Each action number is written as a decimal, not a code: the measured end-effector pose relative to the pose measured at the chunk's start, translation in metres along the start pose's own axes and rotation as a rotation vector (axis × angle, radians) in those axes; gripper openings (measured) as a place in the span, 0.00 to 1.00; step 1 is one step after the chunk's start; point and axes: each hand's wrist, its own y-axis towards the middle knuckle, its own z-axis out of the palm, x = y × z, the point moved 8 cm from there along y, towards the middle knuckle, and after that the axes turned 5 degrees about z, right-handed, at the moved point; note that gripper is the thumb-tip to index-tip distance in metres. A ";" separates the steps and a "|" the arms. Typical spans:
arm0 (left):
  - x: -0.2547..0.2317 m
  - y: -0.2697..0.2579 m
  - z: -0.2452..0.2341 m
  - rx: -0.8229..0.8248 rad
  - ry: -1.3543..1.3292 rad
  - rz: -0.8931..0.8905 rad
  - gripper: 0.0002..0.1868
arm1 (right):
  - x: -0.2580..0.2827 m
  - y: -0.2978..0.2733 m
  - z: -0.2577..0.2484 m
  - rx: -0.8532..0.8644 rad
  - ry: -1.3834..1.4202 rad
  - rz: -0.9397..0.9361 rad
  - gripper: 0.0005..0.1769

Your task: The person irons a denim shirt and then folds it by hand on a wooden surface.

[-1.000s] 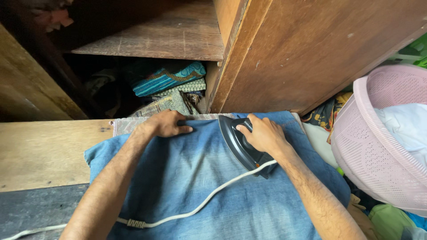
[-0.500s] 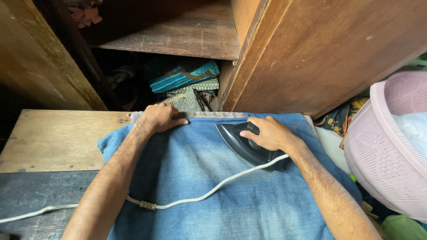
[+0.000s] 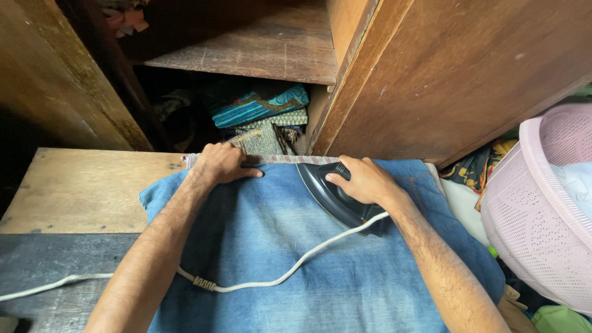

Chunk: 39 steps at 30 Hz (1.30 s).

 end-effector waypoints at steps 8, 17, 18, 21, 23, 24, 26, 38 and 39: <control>0.008 -0.009 0.006 -0.062 -0.105 -0.076 0.35 | 0.009 -0.009 0.006 0.050 0.037 -0.185 0.26; 0.002 -0.042 0.001 -0.249 -0.081 -0.083 0.32 | 0.015 -0.038 0.017 0.165 0.038 -0.156 0.25; 0.003 -0.046 0.001 -0.271 -0.076 -0.073 0.32 | 0.011 -0.042 0.022 0.214 0.026 -0.087 0.24; 0.008 -0.058 0.002 -0.265 -0.059 -0.106 0.34 | 0.017 -0.054 0.023 0.197 -0.006 -0.134 0.24; 0.004 -0.072 -0.008 -0.363 -0.057 -0.082 0.32 | 0.018 -0.059 0.021 0.154 -0.014 -0.146 0.24; -0.002 -0.082 -0.017 -0.460 -0.054 -0.054 0.31 | 0.019 -0.060 0.019 0.109 -0.021 -0.154 0.24; -0.019 -0.098 -0.025 -0.539 -0.023 0.009 0.30 | 0.014 -0.057 0.020 0.101 -0.013 -0.102 0.24; -0.104 -0.120 0.003 -0.375 -0.250 0.591 0.09 | -0.008 -0.043 0.002 -0.026 0.063 0.032 0.25; -0.104 -0.119 0.005 -0.373 -0.253 0.595 0.09 | -0.009 -0.044 0.003 -0.026 0.068 0.030 0.25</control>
